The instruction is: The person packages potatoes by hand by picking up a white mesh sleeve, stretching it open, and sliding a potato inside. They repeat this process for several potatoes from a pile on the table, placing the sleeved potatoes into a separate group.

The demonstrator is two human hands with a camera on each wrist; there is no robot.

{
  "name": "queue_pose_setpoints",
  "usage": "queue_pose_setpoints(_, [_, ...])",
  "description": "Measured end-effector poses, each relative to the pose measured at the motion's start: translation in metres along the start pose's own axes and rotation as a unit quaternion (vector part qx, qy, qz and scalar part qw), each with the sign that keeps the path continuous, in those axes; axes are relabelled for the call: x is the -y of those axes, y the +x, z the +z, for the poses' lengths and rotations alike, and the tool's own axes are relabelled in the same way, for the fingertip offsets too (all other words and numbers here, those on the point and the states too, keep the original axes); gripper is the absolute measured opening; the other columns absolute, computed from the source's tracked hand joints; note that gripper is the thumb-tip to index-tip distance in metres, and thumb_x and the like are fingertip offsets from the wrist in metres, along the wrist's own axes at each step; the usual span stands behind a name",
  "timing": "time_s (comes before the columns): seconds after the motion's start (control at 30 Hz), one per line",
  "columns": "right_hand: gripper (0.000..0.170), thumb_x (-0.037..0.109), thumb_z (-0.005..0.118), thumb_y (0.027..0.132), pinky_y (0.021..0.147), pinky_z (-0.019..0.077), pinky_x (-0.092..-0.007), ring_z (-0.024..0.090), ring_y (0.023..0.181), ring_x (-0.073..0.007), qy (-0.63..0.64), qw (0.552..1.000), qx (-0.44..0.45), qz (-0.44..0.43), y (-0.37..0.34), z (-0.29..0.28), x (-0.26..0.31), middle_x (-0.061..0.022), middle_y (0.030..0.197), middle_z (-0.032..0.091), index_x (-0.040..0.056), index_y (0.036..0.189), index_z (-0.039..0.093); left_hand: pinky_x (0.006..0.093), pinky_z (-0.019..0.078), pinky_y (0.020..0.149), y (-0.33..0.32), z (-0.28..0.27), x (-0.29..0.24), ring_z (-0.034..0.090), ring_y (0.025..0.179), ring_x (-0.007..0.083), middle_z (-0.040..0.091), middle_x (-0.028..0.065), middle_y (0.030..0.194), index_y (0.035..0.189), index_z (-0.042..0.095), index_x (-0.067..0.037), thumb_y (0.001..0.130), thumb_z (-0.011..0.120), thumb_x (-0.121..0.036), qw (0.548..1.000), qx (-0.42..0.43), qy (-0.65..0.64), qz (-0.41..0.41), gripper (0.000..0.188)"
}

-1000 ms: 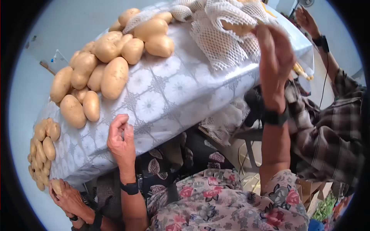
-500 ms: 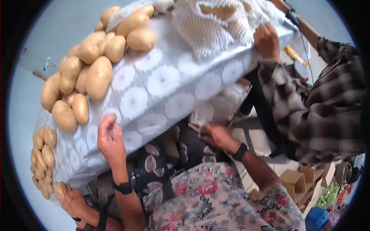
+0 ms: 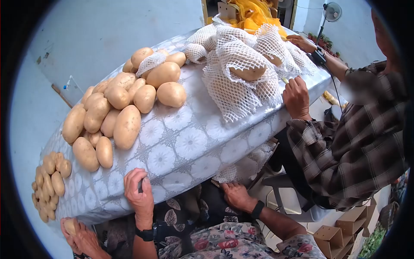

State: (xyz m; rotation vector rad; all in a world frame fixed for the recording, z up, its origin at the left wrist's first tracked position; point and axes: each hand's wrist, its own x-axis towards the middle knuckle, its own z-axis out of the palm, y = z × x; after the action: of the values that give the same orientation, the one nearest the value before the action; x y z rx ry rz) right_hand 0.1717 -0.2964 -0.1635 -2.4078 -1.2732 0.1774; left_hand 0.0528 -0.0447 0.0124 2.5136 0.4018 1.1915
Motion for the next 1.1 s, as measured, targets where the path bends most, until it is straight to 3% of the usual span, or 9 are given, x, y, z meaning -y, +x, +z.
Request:
queue_pose_setpoints(0.23, [0.043,0.012,0.056,0.073,0.069,0.0478,-0.0413,0.059,0.083,-0.0283,-0.051,0.999,0.012,0.009,0.003,-0.002,0.006,-0.013,0.087,0.062,0.0041,0.115,0.051,0.0397,0.0458,0.08,-0.002,0.006,0.003,0.057,0.087,0.0302,0.061,0.0102,0.09,0.087,0.058,-0.003,0.076,0.057,0.003,1.0,-0.013,0.013,0.018,0.013])
queue_pose_setpoints(0.53, [0.038,0.013,0.052,0.08,0.08,0.0407,-0.0395,0.055,0.092,-0.0247,-0.024,0.999,0.021,0.04,0.007,-0.014,-0.003,-0.0091,0.094,0.058,0.0073,0.118,0.05,0.041,0.0459,0.078,-0.006,0.008,0.007,0.055,0.086,0.031,0.06,0.0098,0.091,0.087,0.058,-0.005,0.079,0.056,-0.001,0.996,-0.002,0.065,0.062,0.009])
queue_pose_setpoints(0.6, [0.038,0.014,0.053,0.079,0.082,0.0411,-0.0391,0.056,0.095,-0.0247,-0.031,0.996,0.067,0.051,0.007,-0.009,-0.01,-0.0096,0.098,0.059,0.0087,0.116,0.053,0.0408,0.0461,0.078,-0.007,0.007,0.008,0.055,0.087,0.0308,0.06,0.0092,0.092,0.086,0.059,-0.006,0.076,0.055,0.0,0.995,0.015,0.073,0.068,0.012])
queue_pose_setpoints(0.77, [0.039,0.017,0.055,0.079,0.091,0.0385,-0.0425,0.052,0.106,-0.0303,-0.032,0.988,0.149,0.038,0.011,-0.003,-0.021,-0.0152,0.11,0.057,0.0063,0.117,0.053,0.0443,0.0443,0.08,-0.008,-0.001,0.007,0.052,0.09,0.0339,0.059,0.0112,0.094,0.085,0.058,-0.004,0.075,0.053,0.001,0.995,0.072,0.04,0.052,0.012])
queue_pose_setpoints(0.83, [0.042,0.019,0.057,0.078,0.097,0.0367,-0.0441,0.049,0.114,-0.0335,-0.036,0.99,0.138,0.001,0.004,0.01,-0.032,-0.0182,0.118,0.055,0.005,0.118,0.053,0.0415,0.046,0.077,-0.006,-0.004,0.011,0.055,0.086,0.032,0.06,0.0097,0.092,0.083,0.06,-0.005,0.075,0.057,-0.002,0.993,0.087,0.025,0.071,0.009])
queue_pose_setpoints(0.9, [0.048,0.02,0.057,0.079,0.103,0.0334,-0.046,0.044,0.122,-0.0363,0.034,0.981,0.182,0.05,0.003,-0.002,-0.026,-0.0187,0.129,0.049,0.005,0.125,0.051,0.0341,0.0496,0.073,0.01,-0.012,0.024,0.058,0.088,0.024,0.065,0.0072,0.09,0.09,0.065,-0.01,0.089,0.058,-0.019,0.981,0.137,-0.063,0.126,0.011])
queue_pose_setpoints(0.97, [0.047,0.02,0.056,0.081,0.104,0.0326,-0.0462,0.044,0.122,-0.0363,0.042,0.984,0.166,0.041,0.009,-0.015,-0.019,-0.0189,0.13,0.048,0.006,0.126,0.05,0.0322,0.0493,0.072,0.02,-0.011,0.027,0.06,0.081,0.0245,0.065,0.0086,0.089,0.088,0.064,-0.006,0.089,0.054,-0.012,0.977,0.122,-0.124,0.125,0.012])
queue_pose_setpoints(1.1, [0.047,0.018,0.054,0.083,0.105,0.0329,-0.0444,0.043,0.123,-0.0363,0.036,0.974,0.214,0.066,-0.014,0.001,-0.037,-0.0205,0.132,0.046,0.0039,0.127,0.048,0.0335,0.05,0.074,0.037,-0.026,0.019,0.062,0.083,0.0252,0.065,0.0097,0.09,0.09,0.064,-0.004,0.088,0.057,-0.008,0.968,0.19,-0.159,0.044,0.009])
